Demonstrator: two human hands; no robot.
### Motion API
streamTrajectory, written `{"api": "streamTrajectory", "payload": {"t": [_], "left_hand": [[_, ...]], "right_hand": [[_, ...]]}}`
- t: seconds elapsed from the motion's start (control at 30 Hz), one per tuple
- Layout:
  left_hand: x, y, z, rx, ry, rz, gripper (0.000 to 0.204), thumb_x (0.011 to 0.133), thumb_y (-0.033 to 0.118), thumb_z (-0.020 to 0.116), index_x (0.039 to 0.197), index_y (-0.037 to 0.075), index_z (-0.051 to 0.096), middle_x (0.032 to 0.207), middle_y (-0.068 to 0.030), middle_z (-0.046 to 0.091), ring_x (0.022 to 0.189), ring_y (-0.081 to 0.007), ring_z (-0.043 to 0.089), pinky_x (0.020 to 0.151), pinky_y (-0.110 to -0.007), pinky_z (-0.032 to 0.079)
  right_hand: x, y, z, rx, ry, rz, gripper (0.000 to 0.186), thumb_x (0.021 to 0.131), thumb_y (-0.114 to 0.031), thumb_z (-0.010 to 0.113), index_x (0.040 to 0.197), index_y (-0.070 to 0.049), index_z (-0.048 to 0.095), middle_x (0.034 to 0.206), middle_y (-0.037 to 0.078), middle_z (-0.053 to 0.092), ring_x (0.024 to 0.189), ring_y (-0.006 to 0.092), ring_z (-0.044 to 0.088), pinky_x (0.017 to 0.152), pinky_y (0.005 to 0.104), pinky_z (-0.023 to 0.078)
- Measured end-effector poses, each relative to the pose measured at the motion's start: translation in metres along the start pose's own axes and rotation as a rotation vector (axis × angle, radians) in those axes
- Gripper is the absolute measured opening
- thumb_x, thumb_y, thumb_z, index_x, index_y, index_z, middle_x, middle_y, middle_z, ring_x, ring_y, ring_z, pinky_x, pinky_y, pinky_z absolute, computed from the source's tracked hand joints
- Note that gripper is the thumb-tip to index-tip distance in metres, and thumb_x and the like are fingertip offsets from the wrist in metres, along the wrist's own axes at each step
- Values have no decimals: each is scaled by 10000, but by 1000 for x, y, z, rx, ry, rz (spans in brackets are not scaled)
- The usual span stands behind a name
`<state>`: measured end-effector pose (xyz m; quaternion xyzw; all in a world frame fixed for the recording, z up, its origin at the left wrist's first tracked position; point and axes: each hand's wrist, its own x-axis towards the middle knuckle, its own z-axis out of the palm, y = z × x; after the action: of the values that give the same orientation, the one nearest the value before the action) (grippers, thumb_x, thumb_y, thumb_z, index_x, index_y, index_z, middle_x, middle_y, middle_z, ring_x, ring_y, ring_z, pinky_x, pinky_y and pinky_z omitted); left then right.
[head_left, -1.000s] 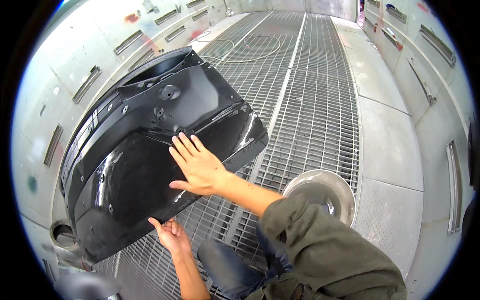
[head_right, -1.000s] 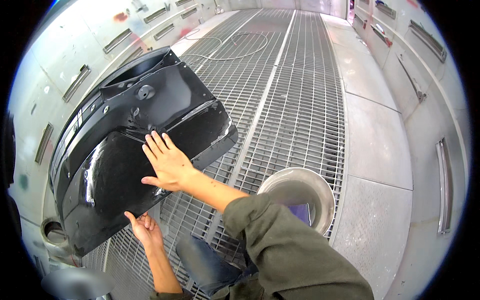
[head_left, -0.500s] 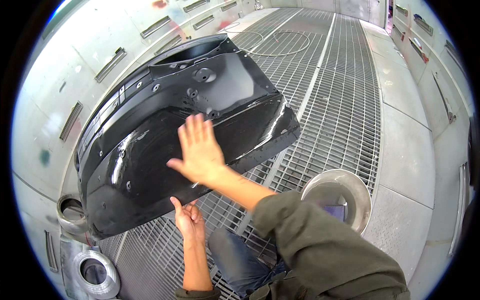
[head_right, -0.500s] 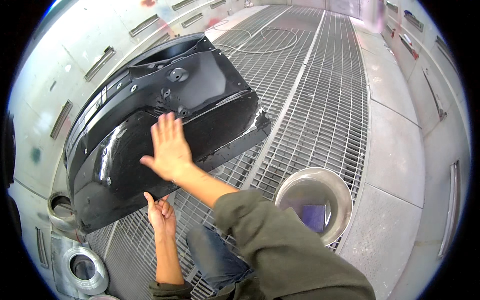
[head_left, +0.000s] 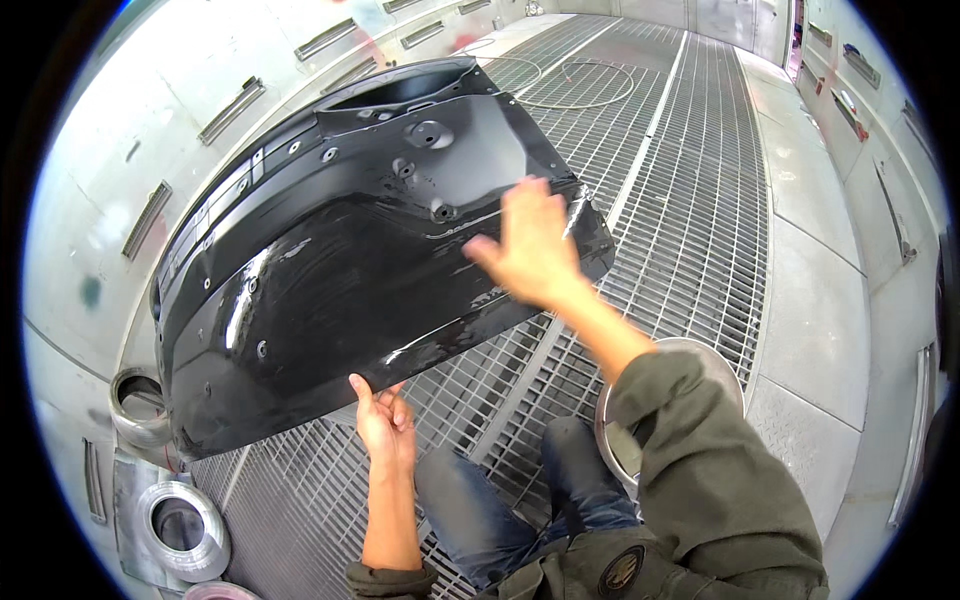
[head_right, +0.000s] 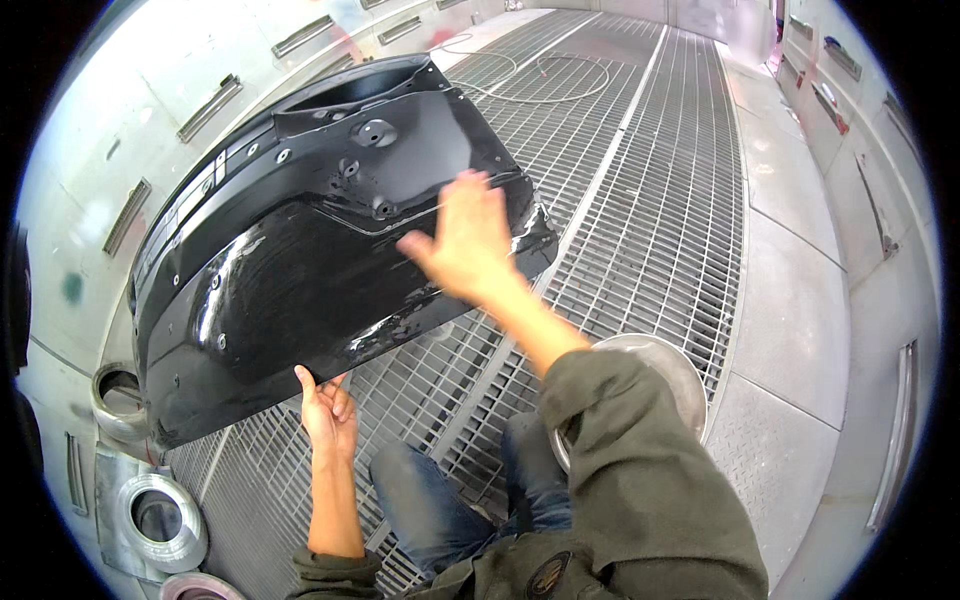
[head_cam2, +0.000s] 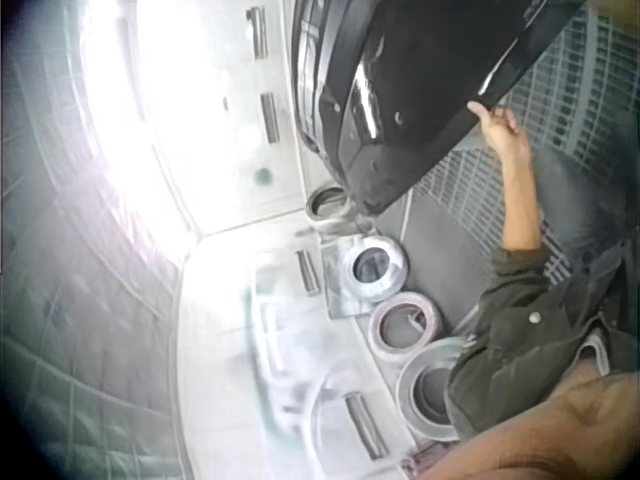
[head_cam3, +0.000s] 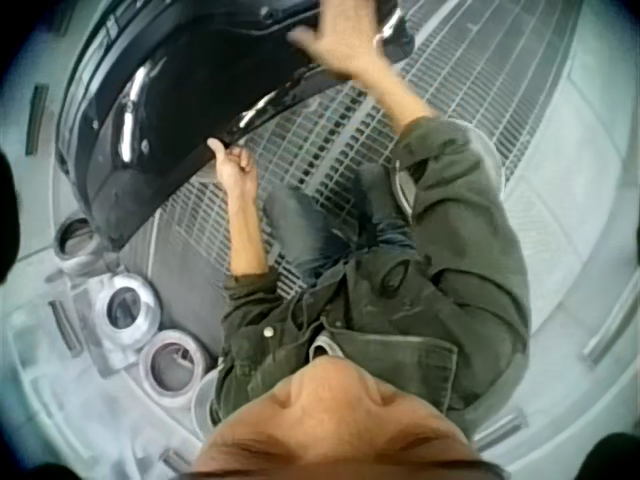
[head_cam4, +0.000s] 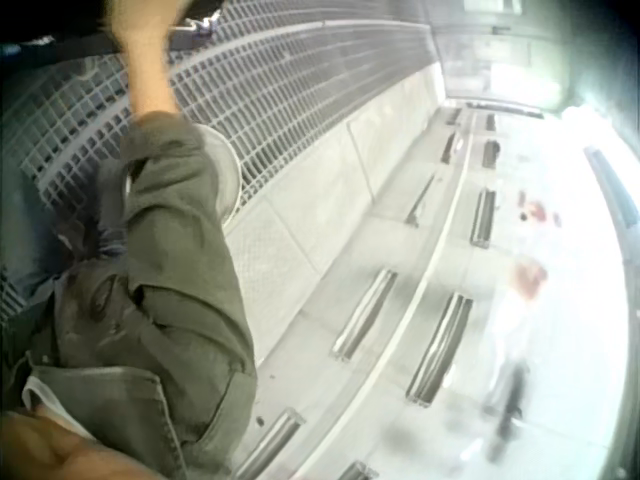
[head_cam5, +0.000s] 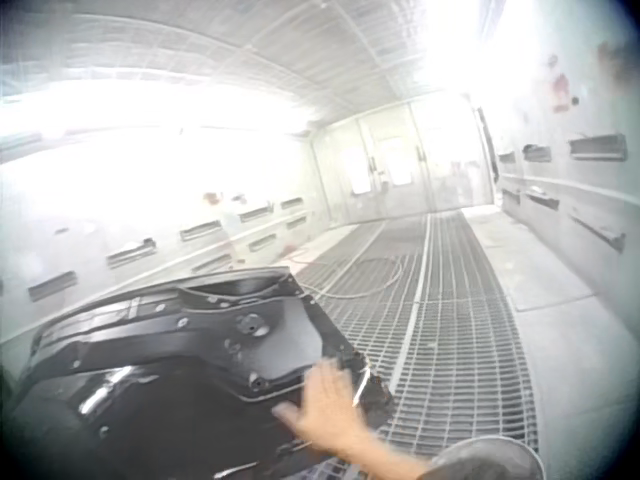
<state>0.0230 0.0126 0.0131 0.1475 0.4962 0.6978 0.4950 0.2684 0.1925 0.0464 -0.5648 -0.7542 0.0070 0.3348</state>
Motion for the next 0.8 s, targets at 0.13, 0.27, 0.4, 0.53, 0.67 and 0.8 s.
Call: {"api": "streamTrajectory", "payload": {"t": [0.13,0.27,0.4,0.53,0.67,0.8], "left_hand": [[5,-2,-1,-42,-52,-68,675,1063,617,451,1199,-25,607,873,-90,684,447,-66,334,436,-225,274],[10,2,-9,-125,-129,-80,639,1059,579,500,1195,-35,608,1027,-179,735,445,-38,365,391,-198,291],[8,9,-19,-105,-78,-15,603,1059,566,510,1155,-20,611,1085,-196,729,440,-41,365,383,-195,290],[3,1,2,-197,-99,-110,614,1025,558,595,1103,-51,582,1004,-127,690,484,-56,398,402,-203,298],[0,6,6,-228,-145,-138,620,1014,565,609,1111,-47,592,1034,-114,695,509,-55,408,412,-195,308],[5,6,-10,-188,-144,-80,626,1009,579,606,1059,-44,606,1012,-120,704,503,-57,401,409,-193,310]], "right_hand": [[-35,-116,23,132,-58,-332,1045,923,-698,564,1537,123,360,1642,344,263,1568,473,173,1276,579,125],[-38,-96,34,198,-30,-473,971,967,-645,540,1537,119,358,1649,325,264,1579,442,167,1289,549,121],[-32,4,-3,137,-49,-244,980,943,-630,604,1537,106,345,1651,320,253,1579,439,169,1288,548,120],[-32,70,-21,-49,67,-96,914,1002,-611,525,1539,109,353,1642,353,231,1571,457,164,1280,552,137],[-71,46,-3,-70,197,-60,855,1019,-580,522,1492,124,421,1541,410,369,1493,518,323,1242,559,269],[-78,71,-23,-58,105,-119,953,1009,-654,477,1498,159,384,1589,338,369,1526,440,318,1255,529,262]]}}
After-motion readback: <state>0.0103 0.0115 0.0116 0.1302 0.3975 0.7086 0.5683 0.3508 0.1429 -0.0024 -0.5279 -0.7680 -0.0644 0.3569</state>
